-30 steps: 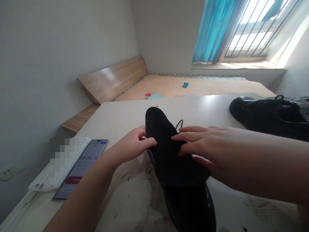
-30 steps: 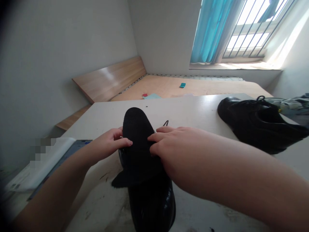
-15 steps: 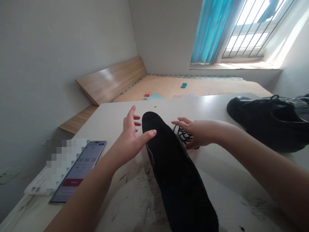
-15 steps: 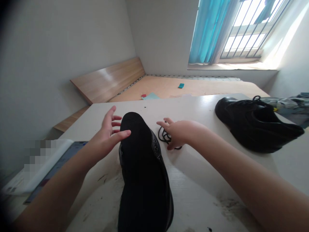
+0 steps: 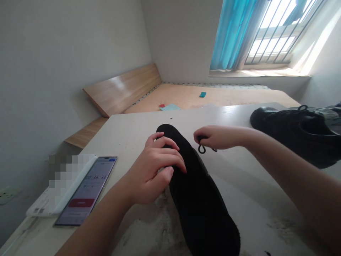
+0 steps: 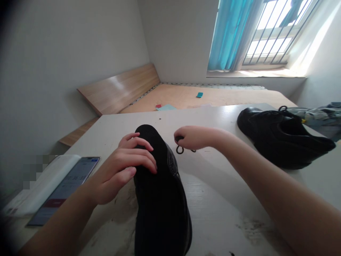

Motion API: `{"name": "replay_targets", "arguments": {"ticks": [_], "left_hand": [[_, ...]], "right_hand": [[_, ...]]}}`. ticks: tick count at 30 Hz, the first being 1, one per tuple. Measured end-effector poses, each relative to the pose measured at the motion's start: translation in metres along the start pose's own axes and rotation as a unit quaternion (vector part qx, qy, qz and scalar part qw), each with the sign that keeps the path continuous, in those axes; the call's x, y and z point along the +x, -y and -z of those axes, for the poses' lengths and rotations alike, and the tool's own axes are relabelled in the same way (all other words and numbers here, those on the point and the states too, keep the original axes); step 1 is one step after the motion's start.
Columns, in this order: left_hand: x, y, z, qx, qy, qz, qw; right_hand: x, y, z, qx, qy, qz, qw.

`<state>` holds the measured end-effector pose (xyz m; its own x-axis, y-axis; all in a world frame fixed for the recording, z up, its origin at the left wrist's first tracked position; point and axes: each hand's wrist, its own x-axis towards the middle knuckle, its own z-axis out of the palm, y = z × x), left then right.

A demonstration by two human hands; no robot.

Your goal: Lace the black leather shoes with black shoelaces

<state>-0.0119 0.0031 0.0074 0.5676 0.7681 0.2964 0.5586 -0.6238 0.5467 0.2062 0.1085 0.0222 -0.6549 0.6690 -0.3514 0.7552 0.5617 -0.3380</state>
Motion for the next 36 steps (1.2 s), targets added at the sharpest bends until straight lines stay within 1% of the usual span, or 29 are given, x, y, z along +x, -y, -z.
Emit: {"name": "replay_targets", "arguments": {"ticks": [2, 3, 5, 6, 7, 8, 9, 10, 12, 14, 15, 17, 20, 22, 24, 26, 28, 30, 31, 34, 36], "left_hand": [[0.0, 0.0, 0.0, -0.007, -0.012, 0.012, 1.0], [0.0, 0.0, 0.0, -0.011, -0.025, 0.019, 0.999], [0.0, 0.0, 0.001, -0.021, -0.057, 0.033, 0.998], [0.0, 0.0, 0.001, -0.025, -0.071, 0.04, 0.996], [-0.001, 0.0, 0.001, -0.029, -0.084, 0.05, 0.995], [-0.001, 0.001, 0.001, -0.03, -0.097, 0.059, 0.993], [-0.001, 0.001, 0.001, -0.03, -0.108, 0.067, 0.991], [-0.001, 0.002, 0.001, -0.027, -0.117, 0.074, 0.99], [-0.001, 0.003, 0.0, -0.019, -0.125, 0.083, 0.988], [0.0, 0.004, 0.0, -0.015, -0.128, 0.085, 0.988], [0.0, 0.004, 0.0, -0.015, -0.13, 0.085, 0.988], [0.001, 0.004, 0.0, -0.016, -0.14, 0.084, 0.986], [0.001, 0.004, 0.0, -0.012, -0.148, 0.088, 0.985], [0.001, 0.004, 0.0, -0.012, -0.154, 0.093, 0.984], [0.001, 0.003, -0.001, -0.014, -0.165, 0.1, 0.981], [0.0, 0.002, -0.001, -0.017, -0.175, 0.098, 0.979], [-0.001, 0.001, -0.001, -0.024, -0.174, 0.084, 0.981], [-0.002, 0.001, 0.0, -0.028, -0.157, 0.06, 0.985], [-0.002, 0.0, 0.0, -0.029, -0.142, 0.049, 0.988], [-0.001, -0.001, 0.001, -0.033, -0.074, 0.021, 0.997], [0.0, -0.002, 0.0, -0.028, -0.03, 0.012, 0.999]], "right_hand": [[-0.016, 0.007, 0.017, 0.094, -0.029, 0.055, 0.994], [-0.026, 0.012, 0.024, 0.181, -0.045, 0.097, 0.978], [-0.043, 0.027, 0.031, 0.33, -0.077, 0.172, 0.925], [-0.05, 0.035, 0.031, 0.375, -0.086, 0.19, 0.903], [-0.056, 0.044, 0.029, 0.394, -0.084, 0.194, 0.895], [-0.06, 0.052, 0.024, 0.391, -0.078, 0.185, 0.898], [-0.062, 0.059, 0.018, 0.369, -0.075, 0.166, 0.911], [-0.064, 0.066, 0.011, 0.329, -0.079, 0.14, 0.93], [-0.067, 0.074, -0.004, 0.213, -0.111, 0.088, 0.967], [-0.071, 0.078, -0.016, 0.103, -0.146, 0.068, 0.982], [-0.074, 0.078, -0.019, 0.066, -0.161, 0.071, 0.982], [-0.08, 0.078, -0.02, 0.03, -0.188, 0.083, 0.978], [-0.084, 0.079, -0.015, 0.012, -0.227, 0.086, 0.97], [-0.083, 0.084, -0.014, 0.0, -0.232, 0.093, 0.968], [-0.077, 0.089, -0.017, -0.028, -0.219, 0.108, 0.969], [-0.071, 0.093, -0.022, -0.081, -0.177, 0.141, 0.971], [-0.067, 0.094, -0.025, -0.131, -0.131, 0.184, 0.965], [-0.067, 0.091, -0.024, -0.14, -0.109, 0.206, 0.962], [-0.068, 0.088, -0.021, -0.125, -0.114, 0.209, 0.963], [-0.074, 0.08, -0.013, -0.061, -0.158, 0.202, 0.965], [-0.077, 0.077, -0.01, -0.055, -0.182, 0.202, 0.961]]}}
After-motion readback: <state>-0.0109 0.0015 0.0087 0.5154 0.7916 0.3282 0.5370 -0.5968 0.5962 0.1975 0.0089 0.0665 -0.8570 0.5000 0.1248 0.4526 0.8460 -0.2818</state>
